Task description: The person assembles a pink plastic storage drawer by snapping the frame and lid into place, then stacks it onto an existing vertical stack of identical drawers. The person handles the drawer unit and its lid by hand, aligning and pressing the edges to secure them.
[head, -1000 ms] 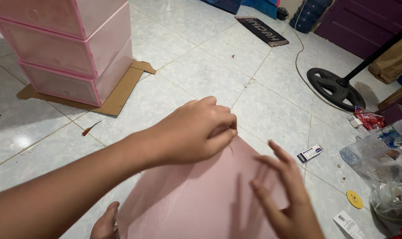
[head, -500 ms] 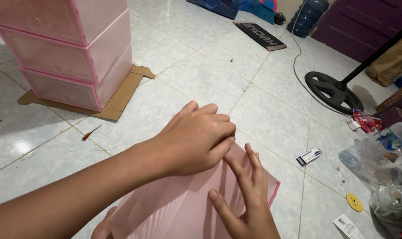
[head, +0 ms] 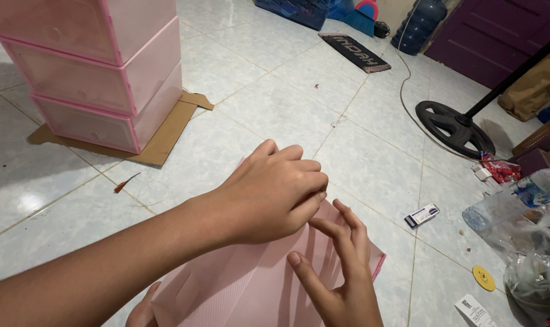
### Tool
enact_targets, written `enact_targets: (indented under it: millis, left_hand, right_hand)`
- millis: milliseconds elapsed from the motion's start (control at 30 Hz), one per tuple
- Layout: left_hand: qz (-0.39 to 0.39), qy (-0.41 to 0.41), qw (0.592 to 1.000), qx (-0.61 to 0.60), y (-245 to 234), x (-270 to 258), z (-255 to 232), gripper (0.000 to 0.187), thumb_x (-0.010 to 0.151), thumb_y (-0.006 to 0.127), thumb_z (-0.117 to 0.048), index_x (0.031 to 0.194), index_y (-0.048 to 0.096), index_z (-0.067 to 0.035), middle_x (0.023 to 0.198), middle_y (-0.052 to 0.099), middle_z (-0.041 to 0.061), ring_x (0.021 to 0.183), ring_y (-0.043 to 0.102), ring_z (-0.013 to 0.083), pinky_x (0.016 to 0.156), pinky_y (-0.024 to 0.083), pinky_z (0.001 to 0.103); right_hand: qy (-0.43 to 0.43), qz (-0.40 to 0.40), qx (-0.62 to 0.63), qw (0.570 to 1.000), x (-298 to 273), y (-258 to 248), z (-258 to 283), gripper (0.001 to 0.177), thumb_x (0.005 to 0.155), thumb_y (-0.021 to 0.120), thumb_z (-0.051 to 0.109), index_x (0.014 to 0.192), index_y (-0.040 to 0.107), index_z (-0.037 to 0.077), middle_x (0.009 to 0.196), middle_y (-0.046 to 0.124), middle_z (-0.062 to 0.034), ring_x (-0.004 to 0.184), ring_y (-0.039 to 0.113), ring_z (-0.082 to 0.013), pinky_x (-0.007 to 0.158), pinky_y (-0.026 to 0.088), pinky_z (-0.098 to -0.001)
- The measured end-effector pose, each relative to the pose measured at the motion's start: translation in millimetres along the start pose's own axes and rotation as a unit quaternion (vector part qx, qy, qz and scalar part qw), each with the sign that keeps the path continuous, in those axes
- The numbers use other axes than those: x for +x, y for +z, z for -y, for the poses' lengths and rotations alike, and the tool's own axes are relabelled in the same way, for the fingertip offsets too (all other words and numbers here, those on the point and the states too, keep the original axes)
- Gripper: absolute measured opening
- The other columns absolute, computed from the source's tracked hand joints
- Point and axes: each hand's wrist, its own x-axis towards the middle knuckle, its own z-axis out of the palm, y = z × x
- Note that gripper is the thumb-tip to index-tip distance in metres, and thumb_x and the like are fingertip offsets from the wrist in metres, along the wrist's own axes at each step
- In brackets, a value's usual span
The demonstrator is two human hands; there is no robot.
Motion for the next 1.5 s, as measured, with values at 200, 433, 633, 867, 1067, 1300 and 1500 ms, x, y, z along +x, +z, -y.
enact_targets:
  millis: [200, 433, 633, 867, 1067, 1300, 1500]
  left_hand:
    - [-0.045, 0.050, 0.998, -0.002, 2, -4, 0, 0.017, 0.089, 0.058, -0.021, 0.082, 0.071, -0.012, 0.081, 0.066, -0.001, 0.084, 0.056, 0.0218, 0.080, 0.038, 0.042]
    - [-0.064, 0.149, 0.986, 0.041, 17, 4, -7, 0.013, 0.082, 0.070, -0.022, 0.089, 0.071, -0.012, 0.097, 0.067, 0.001, 0.095, 0.060, 0.0227, 0.080, 0.044, 0.041]
    - [-0.161, 0.178, 0.970, 0.032, 18, 18, -9, 0.027, 0.096, 0.065, -0.020, 0.121, 0.065, -0.009, 0.146, 0.053, 0.014, 0.116, 0.062, 0.0226, 0.095, 0.045, 0.044]
    - [-0.271, -0.015, 0.962, -0.015, 14, -37, 10, 0.040, 0.095, 0.068, -0.025, 0.130, 0.052, -0.012, 0.137, 0.054, 0.012, 0.127, 0.058, 0.0321, 0.104, 0.042, 0.051]
    - [-0.147, -0.110, 0.954, -0.235, 52, -54, 2, 0.064, 0.092, 0.062, -0.011, 0.147, 0.029, -0.013, 0.146, 0.046, 0.018, 0.131, 0.054, 0.0395, 0.098, 0.051, 0.047]
    - [-0.134, -0.128, 0.965, -0.187, 50, -38, 1, 0.064, 0.088, 0.060, -0.004, 0.148, 0.038, -0.014, 0.147, 0.042, 0.014, 0.117, 0.064, 0.0346, 0.092, 0.054, 0.040]
    - [-0.084, -0.171, 0.962, -0.194, 55, -20, 4, 0.071, 0.081, 0.054, 0.002, 0.147, 0.039, -0.017, 0.147, 0.039, 0.010, 0.104, 0.067, 0.0297, 0.082, 0.056, 0.040]
  right_hand:
    - [-0.090, -0.094, 0.021, 0.991, 1, -5, 4, 0.062, 0.090, 0.075, 0.027, 0.138, 0.043, 0.004, 0.148, 0.049, -0.0226, 0.145, 0.046, -0.0347, 0.116, 0.036, -0.0497]
    - [0.091, 0.001, 0.008, 0.996, 17, -33, 14, 0.039, 0.092, 0.067, 0.029, 0.122, 0.069, 0.005, 0.101, 0.077, -0.0088, 0.094, 0.076, -0.0158, 0.080, 0.057, -0.0313]
    - [0.102, -0.161, -0.043, 0.981, 10, -37, -2, 0.032, 0.096, 0.067, 0.024, 0.119, 0.070, 0.002, 0.087, 0.076, -0.0091, 0.073, 0.065, -0.0128, 0.063, 0.051, -0.0304]
    - [0.112, -0.318, 0.165, 0.927, -10, -52, -61, 0.029, 0.107, 0.058, 0.026, 0.114, 0.064, -0.002, 0.101, 0.071, -0.0054, 0.089, 0.064, -0.0093, 0.075, 0.051, -0.0255]
    - [0.159, -0.326, 0.162, 0.918, -31, -24, -102, 0.030, 0.104, 0.058, 0.026, 0.116, 0.060, -0.001, 0.103, 0.070, -0.0093, 0.088, 0.067, -0.0140, 0.072, 0.053, -0.0279]
    - [0.060, -0.329, 0.085, 0.938, -36, -28, -106, 0.048, 0.098, 0.064, 0.020, 0.134, 0.041, -0.002, 0.123, 0.057, -0.0183, 0.108, 0.063, -0.0184, 0.081, 0.056, -0.0303]
    - [0.097, -0.183, 0.013, 0.978, -12, -70, -69, 0.073, 0.086, 0.062, 0.008, 0.152, 0.032, 0.017, 0.142, 0.056, -0.0173, 0.100, 0.071, -0.0232, 0.078, 0.060, -0.0355]
